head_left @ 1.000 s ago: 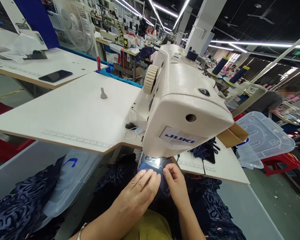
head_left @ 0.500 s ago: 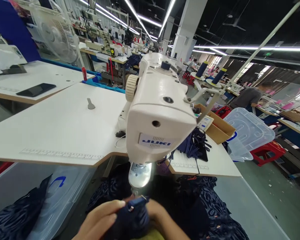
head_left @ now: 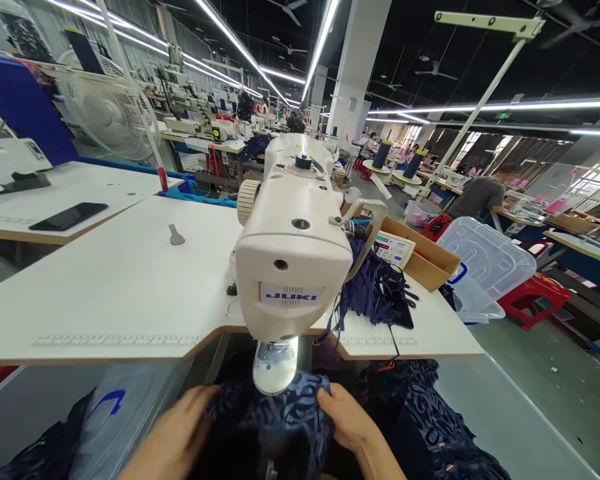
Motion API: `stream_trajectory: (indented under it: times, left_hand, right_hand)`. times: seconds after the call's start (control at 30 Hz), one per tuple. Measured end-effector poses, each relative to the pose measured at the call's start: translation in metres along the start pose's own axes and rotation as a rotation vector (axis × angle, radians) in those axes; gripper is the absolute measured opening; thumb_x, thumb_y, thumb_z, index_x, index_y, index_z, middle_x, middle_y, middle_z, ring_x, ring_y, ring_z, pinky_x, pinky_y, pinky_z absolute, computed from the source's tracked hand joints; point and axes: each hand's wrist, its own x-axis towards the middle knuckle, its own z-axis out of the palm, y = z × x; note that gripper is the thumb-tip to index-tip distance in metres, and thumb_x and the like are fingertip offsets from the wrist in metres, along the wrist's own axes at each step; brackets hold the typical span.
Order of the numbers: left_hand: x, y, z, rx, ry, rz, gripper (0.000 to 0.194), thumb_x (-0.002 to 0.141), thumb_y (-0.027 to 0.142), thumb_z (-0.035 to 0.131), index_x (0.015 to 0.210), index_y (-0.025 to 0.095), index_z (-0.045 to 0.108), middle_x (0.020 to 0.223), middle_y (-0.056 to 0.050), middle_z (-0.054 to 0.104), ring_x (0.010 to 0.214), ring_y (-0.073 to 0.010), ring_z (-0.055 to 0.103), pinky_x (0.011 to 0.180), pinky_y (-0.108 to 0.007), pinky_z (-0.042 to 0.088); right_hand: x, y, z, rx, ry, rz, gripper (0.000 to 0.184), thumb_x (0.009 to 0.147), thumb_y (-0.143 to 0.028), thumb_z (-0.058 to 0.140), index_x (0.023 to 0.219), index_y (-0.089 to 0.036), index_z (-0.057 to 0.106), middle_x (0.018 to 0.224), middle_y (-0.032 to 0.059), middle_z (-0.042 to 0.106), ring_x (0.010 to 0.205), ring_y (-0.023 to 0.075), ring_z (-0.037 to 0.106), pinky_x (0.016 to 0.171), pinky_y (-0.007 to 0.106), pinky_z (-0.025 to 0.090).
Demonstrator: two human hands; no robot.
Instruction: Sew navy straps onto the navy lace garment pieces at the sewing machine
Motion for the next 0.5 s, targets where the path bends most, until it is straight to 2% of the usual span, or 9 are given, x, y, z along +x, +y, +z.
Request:
stream_trajectory:
  times: [0.07, 0.1, 0.17, 0.27, 0.33, 0.4, 0.5]
  left_hand:
    - [0.022, 0.047, 0.002, -0.115, -0.120, 0.203, 0.038, 0.084, 0.023, 0.054, 0.121, 0.026, 0.051, 0.112, -0.001, 0.069, 0.097, -0.0162, 0.067, 0.085, -0.023, 0.053]
    - [0.032, 0.066, 0.002, -0.155, -0.157, 0.287, 0.039, 0.081, 0.025, 0.057, 0.120, 0.026, 0.052, 0.110, -0.001, 0.069, 0.096, -0.0170, 0.066, 0.084, -0.024, 0.053]
    - [0.048, 0.092, 0.002, -0.149, -0.130, 0.302, 0.032, 0.079, 0.010, 0.048, 0.108, 0.023, 0.055, 0.092, -0.001, 0.071, 0.078, -0.0147, 0.067, 0.072, -0.023, 0.053]
    - [0.056, 0.104, 0.005, -0.113, -0.088, 0.304, 0.031, 0.077, 0.001, 0.037, 0.094, 0.021, 0.054, 0.075, -0.001, 0.066, 0.066, -0.0160, 0.062, 0.064, -0.027, 0.050]
    - [0.055, 0.103, 0.008, -0.078, -0.081, 0.311, 0.029, 0.075, 0.000, 0.036, 0.089, 0.021, 0.051, 0.072, -0.002, 0.063, 0.065, -0.0187, 0.061, 0.065, -0.032, 0.049]
    - [0.052, 0.104, 0.011, -0.038, -0.088, 0.304, 0.027, 0.071, -0.001, 0.037, 0.083, 0.021, 0.049, 0.068, -0.002, 0.061, 0.061, -0.0197, 0.059, 0.063, -0.033, 0.048]
    - [0.047, 0.107, 0.015, 0.009, -0.122, 0.266, 0.028, 0.067, -0.003, 0.038, 0.077, 0.021, 0.045, 0.063, -0.001, 0.058, 0.056, -0.0191, 0.057, 0.060, -0.031, 0.046]
  right_hand:
    - [-0.001, -0.012, 0.014, -0.067, 0.075, -0.057, 0.042, 0.077, -0.054, 0.068, 0.084, -0.012, 0.071, 0.070, 0.0052, 0.068, 0.074, 0.0203, 0.066, 0.079, 0.035, 0.048]
    - [-0.001, -0.016, 0.022, -0.079, 0.093, -0.084, 0.038, 0.079, -0.051, 0.068, 0.084, -0.013, 0.070, 0.072, 0.0044, 0.068, 0.073, 0.0193, 0.065, 0.078, 0.033, 0.048]
    - [-0.002, -0.018, 0.036, -0.018, 0.119, -0.115, 0.035, 0.079, -0.049, 0.069, 0.085, -0.015, 0.070, 0.075, 0.0043, 0.067, 0.074, 0.0191, 0.063, 0.076, 0.033, 0.049]
    - [-0.006, -0.012, 0.047, 0.146, 0.195, -0.091, 0.043, 0.079, -0.058, 0.064, 0.088, -0.016, 0.069, 0.078, 0.0075, 0.067, 0.076, 0.0221, 0.064, 0.072, 0.035, 0.051]
    - [-0.009, -0.006, 0.047, 0.147, 0.231, -0.039, 0.047, 0.081, -0.061, 0.058, 0.090, -0.016, 0.070, 0.078, 0.0089, 0.067, 0.078, 0.0238, 0.064, 0.072, 0.036, 0.051]
    - [-0.011, -0.003, 0.045, 0.038, 0.238, -0.033, 0.048, 0.083, -0.061, 0.055, 0.091, -0.016, 0.070, 0.079, 0.0084, 0.067, 0.081, 0.0237, 0.062, 0.075, 0.036, 0.050]
    - [-0.015, -0.006, 0.041, -0.277, 0.236, -0.159, 0.045, 0.089, -0.057, 0.050, 0.093, -0.017, 0.069, 0.085, 0.0060, 0.066, 0.084, 0.0211, 0.059, 0.080, 0.033, 0.047]
